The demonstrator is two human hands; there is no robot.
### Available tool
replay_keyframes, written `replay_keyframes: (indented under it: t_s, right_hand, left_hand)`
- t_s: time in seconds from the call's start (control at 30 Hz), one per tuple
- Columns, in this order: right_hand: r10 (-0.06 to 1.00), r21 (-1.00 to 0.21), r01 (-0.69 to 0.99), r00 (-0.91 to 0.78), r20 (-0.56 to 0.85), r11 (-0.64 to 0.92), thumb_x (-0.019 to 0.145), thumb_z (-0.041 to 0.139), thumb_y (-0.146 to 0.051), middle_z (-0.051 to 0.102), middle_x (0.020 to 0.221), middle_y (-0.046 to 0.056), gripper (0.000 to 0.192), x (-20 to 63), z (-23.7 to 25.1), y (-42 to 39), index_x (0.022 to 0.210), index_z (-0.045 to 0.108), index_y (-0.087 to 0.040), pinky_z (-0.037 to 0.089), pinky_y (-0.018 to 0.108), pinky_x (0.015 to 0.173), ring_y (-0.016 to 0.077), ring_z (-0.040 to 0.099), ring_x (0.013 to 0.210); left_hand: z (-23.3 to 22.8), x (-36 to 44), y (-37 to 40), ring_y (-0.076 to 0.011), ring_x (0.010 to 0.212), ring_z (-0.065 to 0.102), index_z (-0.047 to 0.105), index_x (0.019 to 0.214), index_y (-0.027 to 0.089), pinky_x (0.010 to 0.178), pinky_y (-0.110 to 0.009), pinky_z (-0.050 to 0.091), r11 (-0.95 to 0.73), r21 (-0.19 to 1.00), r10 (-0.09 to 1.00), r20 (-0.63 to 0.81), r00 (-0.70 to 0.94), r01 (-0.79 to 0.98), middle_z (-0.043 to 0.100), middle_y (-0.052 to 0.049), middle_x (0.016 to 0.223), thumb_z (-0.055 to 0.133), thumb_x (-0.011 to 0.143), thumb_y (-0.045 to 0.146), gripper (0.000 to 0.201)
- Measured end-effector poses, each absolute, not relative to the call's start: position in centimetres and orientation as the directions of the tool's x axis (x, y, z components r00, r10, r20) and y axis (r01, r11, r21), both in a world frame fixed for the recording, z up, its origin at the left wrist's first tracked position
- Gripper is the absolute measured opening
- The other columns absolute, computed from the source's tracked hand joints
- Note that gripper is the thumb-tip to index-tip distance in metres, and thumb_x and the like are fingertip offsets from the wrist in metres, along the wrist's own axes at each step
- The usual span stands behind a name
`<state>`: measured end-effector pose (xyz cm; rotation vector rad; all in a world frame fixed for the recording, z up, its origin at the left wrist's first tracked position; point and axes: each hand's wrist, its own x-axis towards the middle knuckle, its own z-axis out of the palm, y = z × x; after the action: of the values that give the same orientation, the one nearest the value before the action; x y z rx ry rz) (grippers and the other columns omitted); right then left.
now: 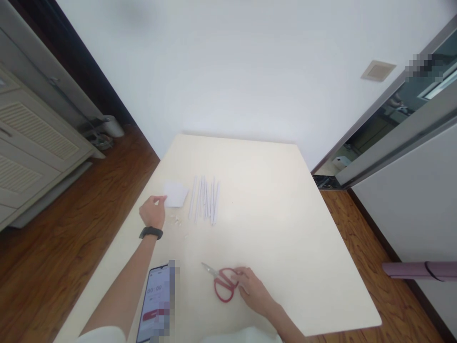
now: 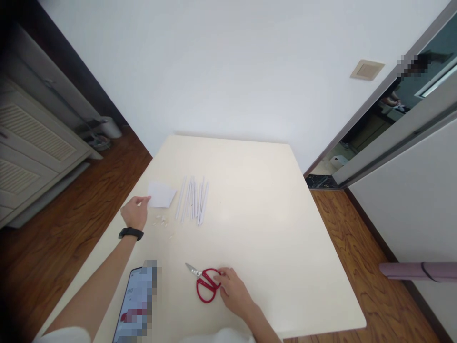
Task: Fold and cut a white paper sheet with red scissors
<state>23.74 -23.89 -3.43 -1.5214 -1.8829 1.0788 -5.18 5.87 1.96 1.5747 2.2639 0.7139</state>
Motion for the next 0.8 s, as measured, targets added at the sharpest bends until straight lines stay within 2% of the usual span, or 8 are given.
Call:
replay_keyframes:
  t_s: [0.17, 0.37, 0.53, 0.57, 0.6, 0.8]
  right_hand:
    - [0.971, -0.886, 0.464, -0.217, -0.099, 0.014, 0.092, 0.054, -0.028, 0.056, 0.122, 0.009, 0.029, 24.7, -3.7, -24.4, 0.119, 0.055, -0.018, 0.051, 0.043, 0.085, 0.0224, 0.059, 0.102]
    - [0.98, -0.968, 0.182, -0.071, -0.186, -0.171, 0.092, 0.054, -0.028, 0.057, 0.12, 0.009, 0.03, 25.0, -2.9, -24.7, 0.119, 0.054, -0.016, 0.052, 0.042, 0.083, 0.0223, 0.06, 0.1]
    - [0.968, -0.969, -0.041, 0.061, -0.245, -0.242, 0.092, 0.055, -0.029, 0.059, 0.117, 0.009, 0.03, 25.4, -2.0, -25.4, 0.119, 0.055, -0.015, 0.053, 0.042, 0.081, 0.0221, 0.061, 0.098]
    - [0.963, -0.968, -0.063, 0.096, -0.25, -0.245, 0.091, 0.055, -0.029, 0.059, 0.117, 0.009, 0.03, 25.6, -1.8, -25.6, 0.118, 0.055, -0.015, 0.052, 0.042, 0.081, 0.0222, 0.061, 0.098]
    - [0.958, -0.966, -0.08, 0.128, -0.255, -0.246, 0.091, 0.055, -0.029, 0.059, 0.117, 0.009, 0.03, 25.9, -1.6, -25.8, 0.118, 0.055, -0.015, 0.052, 0.042, 0.082, 0.0226, 0.061, 0.098]
    - [0.939, -0.952, -0.135, 0.174, -0.296, -0.275, 0.091, 0.056, -0.029, 0.059, 0.115, 0.008, 0.029, 27.3, -0.5, -26.7, 0.116, 0.057, -0.014, 0.053, 0.041, 0.081, 0.0227, 0.061, 0.097]
  left_hand:
    - [3.3, -1.4, 1.7, -0.023, 0.099, 0.061, 0.055, 0.118, 0.016, 0.082, -0.043, 0.052, 0.244, 0.717, 0.948, -0.034, -0.317, 0.653, 0.058, -0.009, 0.118, 0.056, 0.089, 0.029, 0.032]
    - [1.5, 5.7, -10.6, -0.0236, 0.098, 0.061, 0.056, 0.117, 0.015, 0.081, -0.043, 0.053, 0.325, 0.846, 0.945, -0.302, -0.123, 0.423, 0.059, -0.009, 0.117, 0.056, 0.089, 0.03, 0.031]
    - [-1.4, 9.5, -19.6, -0.0219, 0.097, 0.061, 0.057, 0.115, 0.02, 0.08, -0.041, 0.054, 0.445, 0.84, 0.87, -0.488, 0.071, 0.311, 0.059, -0.009, 0.117, 0.054, 0.09, 0.032, 0.028]
    - [-1.9, 9.8, -20.5, -0.0227, 0.097, 0.061, 0.056, 0.116, 0.016, 0.08, -0.042, 0.053, 0.464, 0.835, 0.854, -0.51, 0.102, 0.298, 0.059, -0.009, 0.116, 0.055, 0.089, 0.031, 0.031]
    - [-2.3, 9.9, -21.0, -0.0223, 0.098, 0.06, 0.058, 0.115, 0.023, 0.079, -0.039, 0.054, 0.481, 0.826, 0.837, -0.532, 0.126, 0.294, 0.059, -0.008, 0.117, 0.055, 0.089, 0.033, 0.028]
    - [-1.8, 9.3, -21.0, -0.0219, 0.097, 0.061, 0.058, 0.114, 0.018, 0.081, -0.04, 0.053, 0.487, 0.824, 0.798, -0.555, 0.234, 0.29, 0.06, -0.008, 0.117, 0.055, 0.089, 0.03, 0.027]
